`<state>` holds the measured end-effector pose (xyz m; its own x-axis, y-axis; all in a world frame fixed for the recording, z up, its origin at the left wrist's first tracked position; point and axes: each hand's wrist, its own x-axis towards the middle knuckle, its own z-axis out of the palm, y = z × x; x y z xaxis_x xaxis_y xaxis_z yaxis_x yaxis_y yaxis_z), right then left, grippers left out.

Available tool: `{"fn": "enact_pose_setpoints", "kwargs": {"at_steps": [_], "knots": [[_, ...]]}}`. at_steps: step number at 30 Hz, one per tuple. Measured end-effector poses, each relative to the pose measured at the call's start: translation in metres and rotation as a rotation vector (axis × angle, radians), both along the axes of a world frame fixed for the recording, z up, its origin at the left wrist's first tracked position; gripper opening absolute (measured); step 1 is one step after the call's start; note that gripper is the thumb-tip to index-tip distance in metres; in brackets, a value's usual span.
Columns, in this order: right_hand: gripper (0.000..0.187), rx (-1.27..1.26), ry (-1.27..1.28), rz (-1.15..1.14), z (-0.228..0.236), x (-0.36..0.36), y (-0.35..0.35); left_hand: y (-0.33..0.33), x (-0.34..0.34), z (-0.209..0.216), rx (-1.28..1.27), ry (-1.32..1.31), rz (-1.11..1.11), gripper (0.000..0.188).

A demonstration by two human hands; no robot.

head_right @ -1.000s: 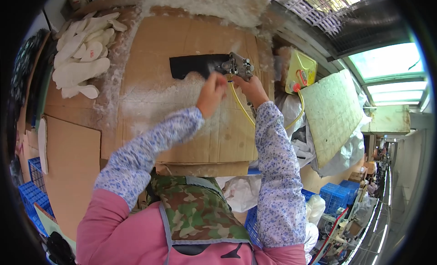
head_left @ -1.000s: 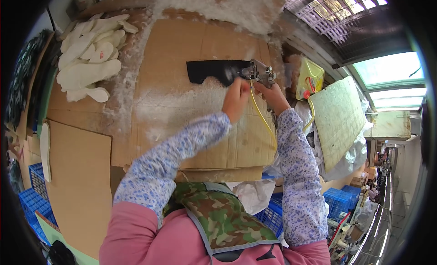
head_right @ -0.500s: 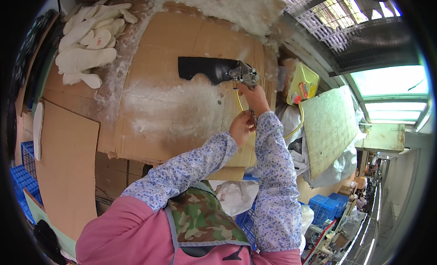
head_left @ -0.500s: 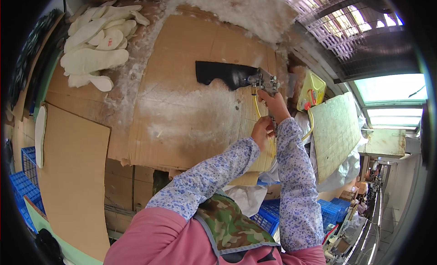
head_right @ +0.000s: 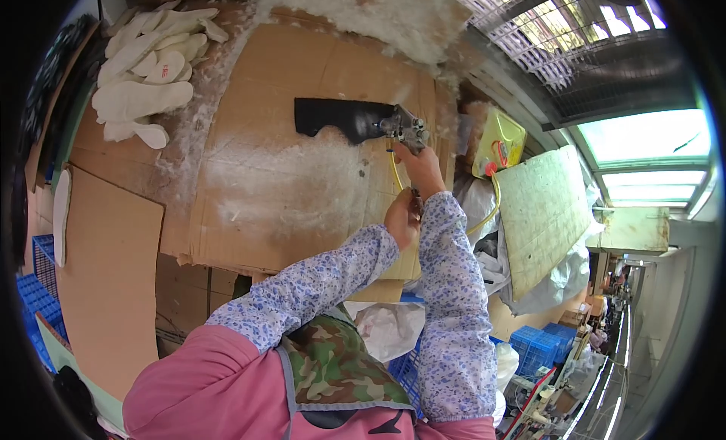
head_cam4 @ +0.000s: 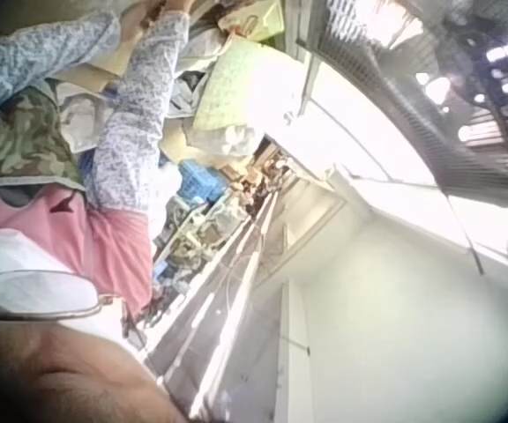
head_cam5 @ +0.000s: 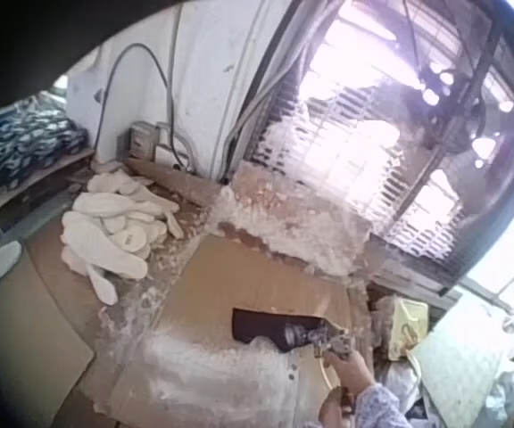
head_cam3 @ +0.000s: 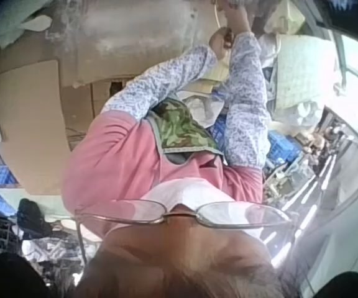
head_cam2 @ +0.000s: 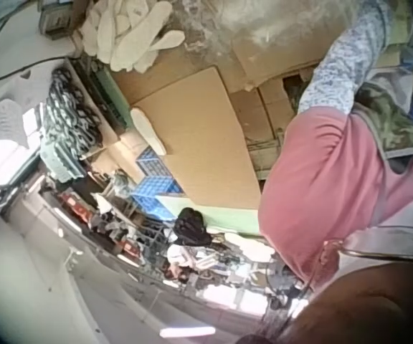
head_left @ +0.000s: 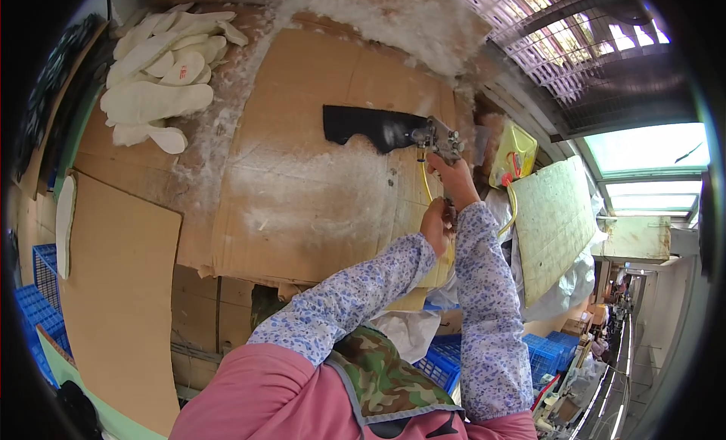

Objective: Spraying adhesive onto shoe components using a hand-held spray gun.

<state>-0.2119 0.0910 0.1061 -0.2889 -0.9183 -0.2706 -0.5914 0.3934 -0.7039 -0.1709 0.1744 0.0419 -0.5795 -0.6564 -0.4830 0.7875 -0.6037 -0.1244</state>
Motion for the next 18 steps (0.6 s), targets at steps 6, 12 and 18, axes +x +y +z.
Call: {"fn": "enact_pose_setpoints", "kwargs": {"at_steps": [6, 12, 18], "knots": [[0.033, -0.034, 0.043, 0.039, -0.007, -0.003, 0.001, 0.004, 0.009, 0.003, -0.050, -0.093, -0.049, 0.020], [0.032, -0.040, 0.062, 0.056, -0.013, 0.000, 0.001, 0.004, 0.026, -0.001, -0.183, -0.121, -0.091, 0.023], [0.030, -0.008, -0.028, 0.012, -0.004, -0.001, 0.001, 0.003, 0.038, 0.004, -0.163, -0.105, -0.104, 0.027]]}}
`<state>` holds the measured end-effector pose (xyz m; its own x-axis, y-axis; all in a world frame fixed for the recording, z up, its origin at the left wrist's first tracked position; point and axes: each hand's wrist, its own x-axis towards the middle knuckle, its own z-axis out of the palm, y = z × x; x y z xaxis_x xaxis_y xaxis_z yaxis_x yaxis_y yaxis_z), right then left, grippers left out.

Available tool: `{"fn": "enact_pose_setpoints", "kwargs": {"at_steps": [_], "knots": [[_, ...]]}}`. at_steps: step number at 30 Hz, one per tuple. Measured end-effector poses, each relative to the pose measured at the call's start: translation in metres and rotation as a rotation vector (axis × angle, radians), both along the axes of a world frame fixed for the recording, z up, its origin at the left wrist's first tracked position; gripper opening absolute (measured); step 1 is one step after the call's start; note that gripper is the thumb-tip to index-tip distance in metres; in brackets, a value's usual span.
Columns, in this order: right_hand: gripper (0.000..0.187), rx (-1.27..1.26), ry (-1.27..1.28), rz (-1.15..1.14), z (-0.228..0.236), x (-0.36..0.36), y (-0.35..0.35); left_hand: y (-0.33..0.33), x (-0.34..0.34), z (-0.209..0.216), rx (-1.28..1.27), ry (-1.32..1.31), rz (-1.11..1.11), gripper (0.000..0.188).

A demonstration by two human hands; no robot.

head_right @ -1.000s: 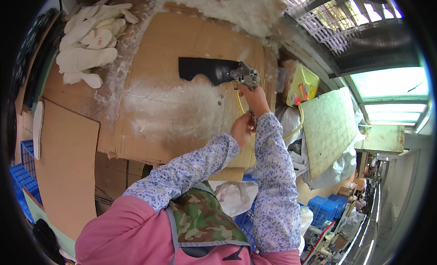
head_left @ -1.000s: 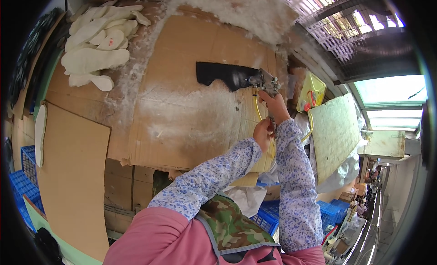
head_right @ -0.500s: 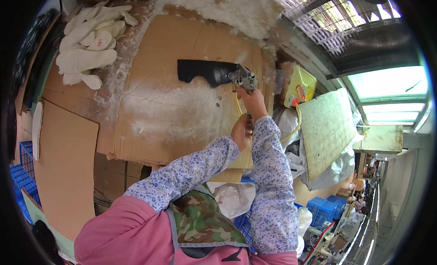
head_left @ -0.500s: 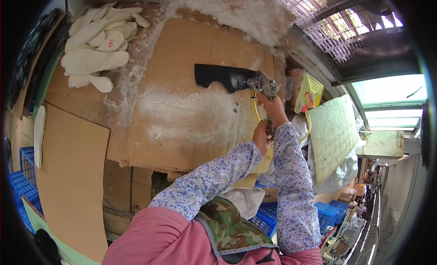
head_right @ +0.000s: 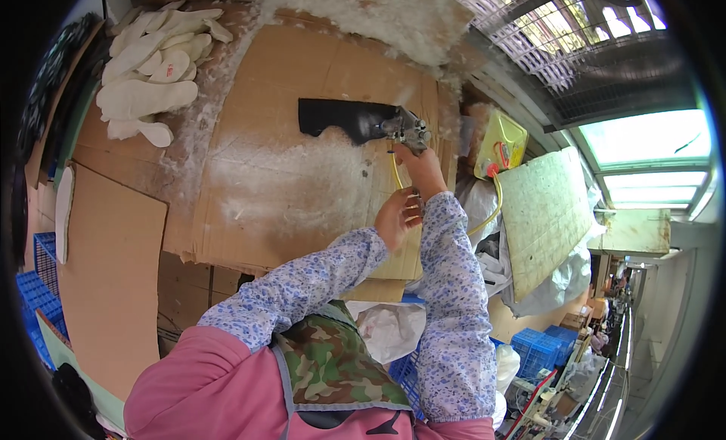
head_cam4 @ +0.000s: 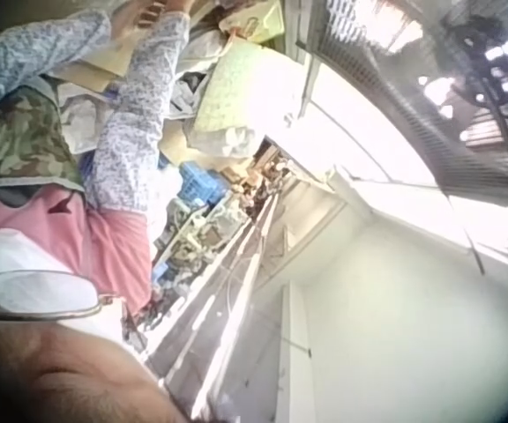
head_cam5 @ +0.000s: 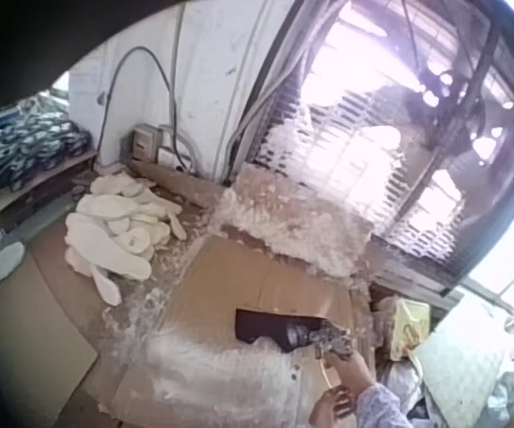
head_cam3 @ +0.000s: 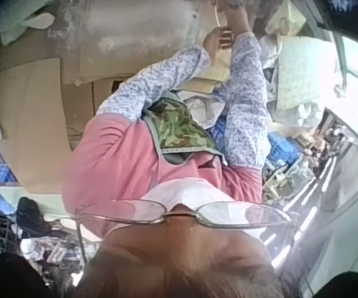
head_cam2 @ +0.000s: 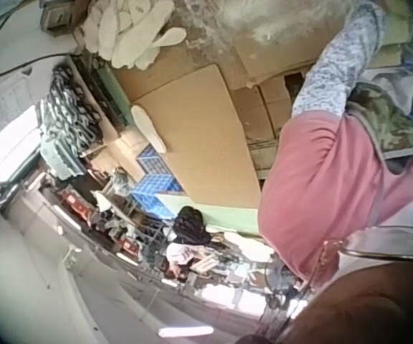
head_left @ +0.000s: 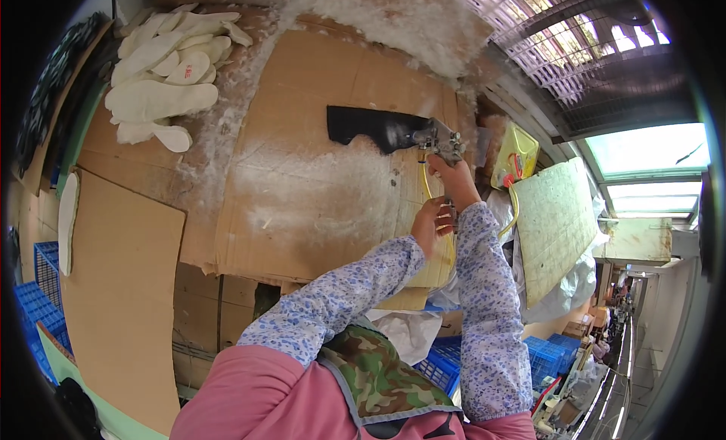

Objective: Spraying adhesive onto shoe components using a hand-held spray gun.

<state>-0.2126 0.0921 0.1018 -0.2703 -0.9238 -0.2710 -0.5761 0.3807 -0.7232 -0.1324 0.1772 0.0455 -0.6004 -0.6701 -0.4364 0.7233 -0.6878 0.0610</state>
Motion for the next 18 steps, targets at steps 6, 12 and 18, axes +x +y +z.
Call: {"fn": "enact_pose_setpoints", "kwargs": {"at_steps": [6, 12, 18], "knots": [[0.031, -0.007, -0.042, -0.027, 0.010, 0.001, 0.002, -0.002, 0.012, 0.004, -0.099, -0.097, -0.078, 0.028], [0.029, 0.056, -0.027, -0.030, 0.018, 0.004, 0.001, -0.023, 0.044, -0.007, -0.262, -0.351, -0.119, 0.033], [0.028, 0.043, -0.100, -0.076, 0.018, -0.013, 0.000, -0.036, 0.069, -0.022, -0.247, -0.437, -0.081, 0.036]]}}
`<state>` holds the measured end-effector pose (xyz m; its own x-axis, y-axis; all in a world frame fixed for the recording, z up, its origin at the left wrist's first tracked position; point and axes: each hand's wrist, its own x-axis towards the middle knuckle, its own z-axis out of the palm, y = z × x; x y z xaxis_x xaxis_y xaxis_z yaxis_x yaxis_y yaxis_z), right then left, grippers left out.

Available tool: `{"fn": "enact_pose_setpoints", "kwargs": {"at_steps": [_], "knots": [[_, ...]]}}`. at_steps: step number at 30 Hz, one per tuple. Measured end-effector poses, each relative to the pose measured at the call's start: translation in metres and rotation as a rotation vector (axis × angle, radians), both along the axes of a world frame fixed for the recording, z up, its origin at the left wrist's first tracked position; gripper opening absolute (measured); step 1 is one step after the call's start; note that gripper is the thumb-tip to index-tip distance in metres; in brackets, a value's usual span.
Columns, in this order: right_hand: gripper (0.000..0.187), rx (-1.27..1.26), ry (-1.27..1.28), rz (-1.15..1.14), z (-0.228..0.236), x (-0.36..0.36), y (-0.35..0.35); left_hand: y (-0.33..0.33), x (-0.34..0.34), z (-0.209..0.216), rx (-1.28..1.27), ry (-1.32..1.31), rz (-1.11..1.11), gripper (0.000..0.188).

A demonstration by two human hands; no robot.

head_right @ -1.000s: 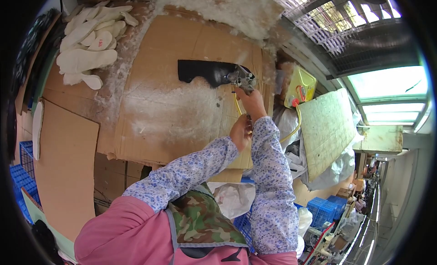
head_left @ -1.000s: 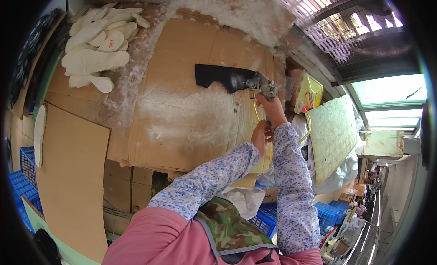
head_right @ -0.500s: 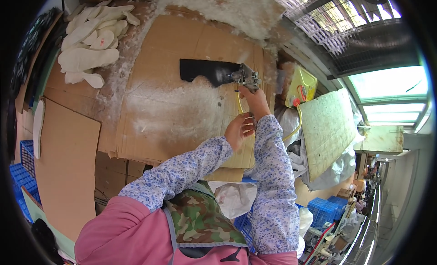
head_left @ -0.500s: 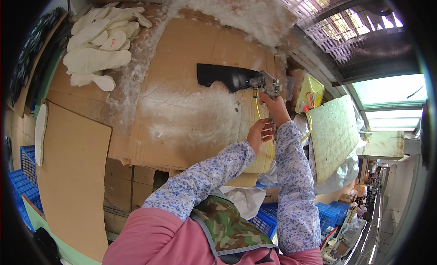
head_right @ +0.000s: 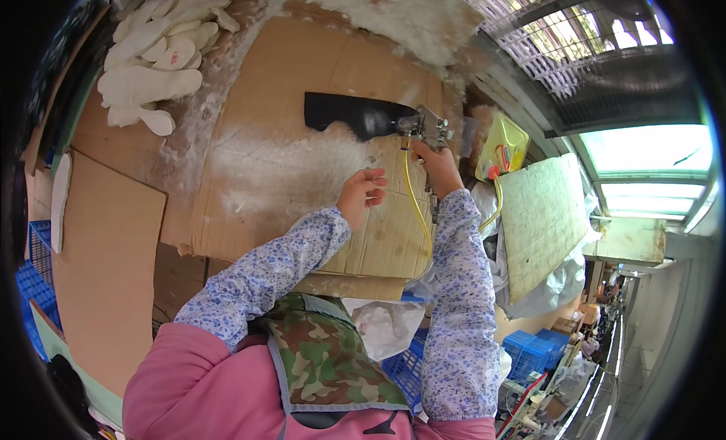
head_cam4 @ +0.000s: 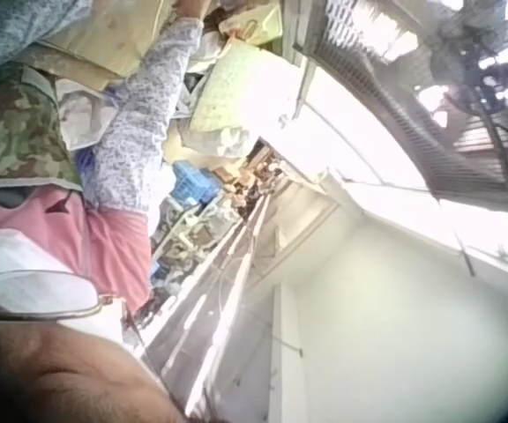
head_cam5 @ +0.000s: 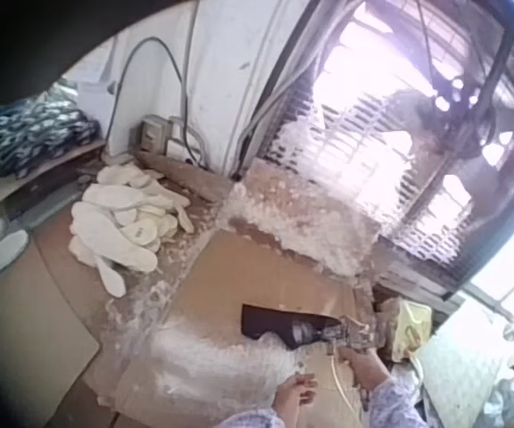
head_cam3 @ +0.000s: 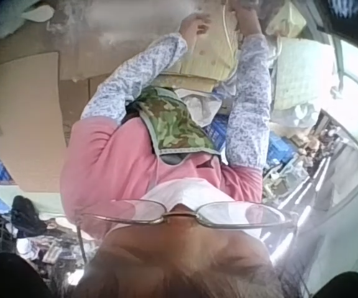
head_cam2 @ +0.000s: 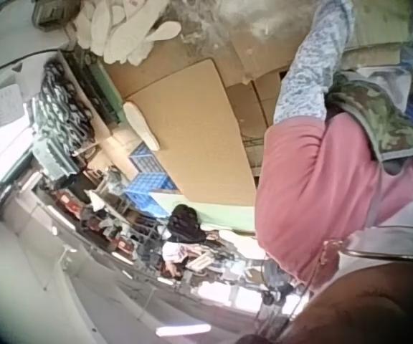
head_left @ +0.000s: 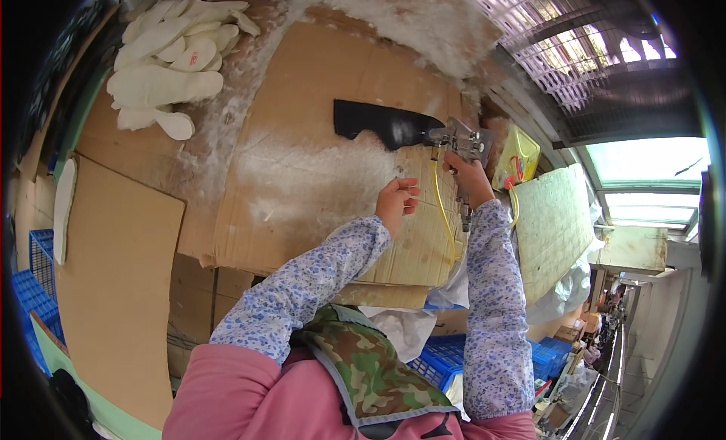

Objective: Spraying adhesive onto shoe components using a hand-held spray gun.

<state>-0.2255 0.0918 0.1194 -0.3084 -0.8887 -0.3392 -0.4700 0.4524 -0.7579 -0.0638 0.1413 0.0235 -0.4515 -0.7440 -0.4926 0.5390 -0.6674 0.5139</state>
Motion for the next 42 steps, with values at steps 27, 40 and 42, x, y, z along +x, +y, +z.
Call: {"fn": "enact_pose_setpoints", "kwargs": {"at_steps": [27, 40, 42], "knots": [[0.024, 0.031, -0.008, 0.016, -0.019, 0.000, -0.025, -0.171, 0.067, -0.022, -1.410, -1.571, -0.494, 0.016], [0.022, 0.019, 0.044, 0.165, -0.025, 0.019, -0.029, -0.175, 0.072, -0.025, -1.409, -1.518, -0.505, 0.016], [0.022, 0.011, 0.043, 0.167, -0.022, 0.018, -0.030, -0.176, 0.072, -0.024, -1.409, -1.517, -0.498, 0.016]]}}
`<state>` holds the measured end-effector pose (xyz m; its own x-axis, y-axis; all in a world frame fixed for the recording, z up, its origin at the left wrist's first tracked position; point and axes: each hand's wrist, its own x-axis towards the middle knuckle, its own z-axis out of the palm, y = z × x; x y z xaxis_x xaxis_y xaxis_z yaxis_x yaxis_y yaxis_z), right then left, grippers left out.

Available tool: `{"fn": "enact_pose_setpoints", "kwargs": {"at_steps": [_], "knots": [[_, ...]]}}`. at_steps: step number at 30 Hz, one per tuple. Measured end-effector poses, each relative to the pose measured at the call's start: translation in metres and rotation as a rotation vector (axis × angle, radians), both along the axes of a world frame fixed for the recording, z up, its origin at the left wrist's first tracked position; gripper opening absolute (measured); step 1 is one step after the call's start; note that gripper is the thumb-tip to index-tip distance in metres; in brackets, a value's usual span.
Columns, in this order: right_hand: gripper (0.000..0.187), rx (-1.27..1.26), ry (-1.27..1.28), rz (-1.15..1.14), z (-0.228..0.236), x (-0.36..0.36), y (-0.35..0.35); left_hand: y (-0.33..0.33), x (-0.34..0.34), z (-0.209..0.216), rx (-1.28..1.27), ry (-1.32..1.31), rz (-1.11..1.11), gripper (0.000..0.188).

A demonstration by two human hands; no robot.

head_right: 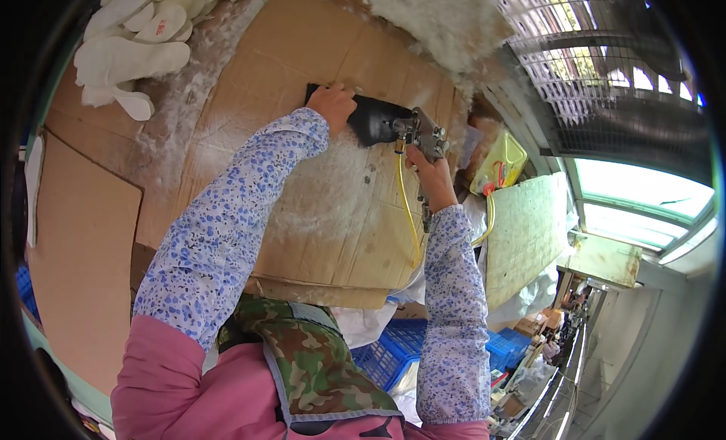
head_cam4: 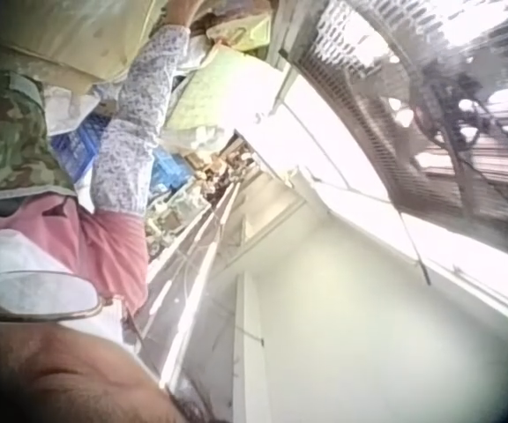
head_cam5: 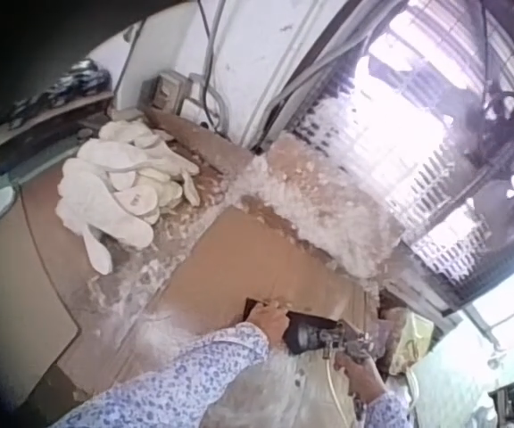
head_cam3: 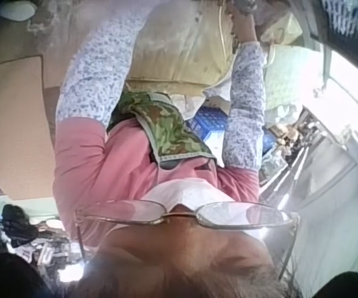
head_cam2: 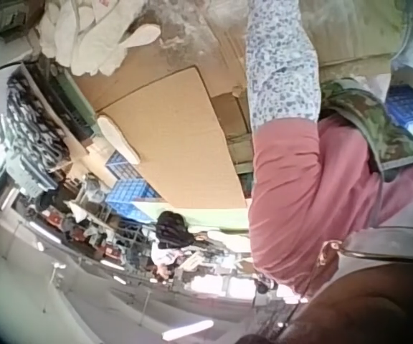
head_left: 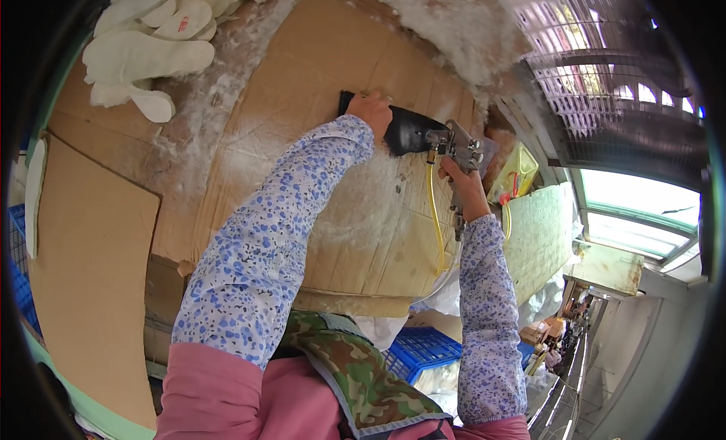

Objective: Spraying adhesive onto shoe components using a hand-held spray gun.

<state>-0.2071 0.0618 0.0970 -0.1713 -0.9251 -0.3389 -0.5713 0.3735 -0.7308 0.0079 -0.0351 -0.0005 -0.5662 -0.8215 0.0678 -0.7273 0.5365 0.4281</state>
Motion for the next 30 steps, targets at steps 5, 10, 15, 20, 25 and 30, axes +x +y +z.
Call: {"fn": "enact_pose_setpoints", "kwargs": {"at_steps": [5, 10, 15, 20, 25, 30], "knots": [[0.022, -0.003, -0.002, -0.008, 0.001, -0.001, -0.001, -0.001, -0.001, -0.002, -0.045, 0.004, 0.008, 0.016], [0.023, -0.012, 0.009, 0.002, 0.000, 0.001, 0.001, 0.000, -0.002, 0.000, -0.029, -0.022, 0.006, 0.016], [0.027, 0.012, -0.006, -0.022, 0.002, 0.005, 0.004, 0.003, -0.001, 0.001, -0.024, -0.017, -0.003, 0.016], [0.027, 0.029, 0.006, -0.066, 0.007, 0.008, 0.005, 0.003, -0.003, 0.004, -0.003, -0.048, -0.015, 0.016], [0.026, 0.052, 0.017, -0.093, 0.011, 0.014, 0.005, 0.002, -0.002, 0.003, -0.025, -0.043, -0.004, 0.016], [0.028, 0.117, 0.025, -0.112, 0.009, 0.015, 0.007, 0.004, -0.002, 0.002, -0.049, -0.016, 0.008, 0.015]]}}
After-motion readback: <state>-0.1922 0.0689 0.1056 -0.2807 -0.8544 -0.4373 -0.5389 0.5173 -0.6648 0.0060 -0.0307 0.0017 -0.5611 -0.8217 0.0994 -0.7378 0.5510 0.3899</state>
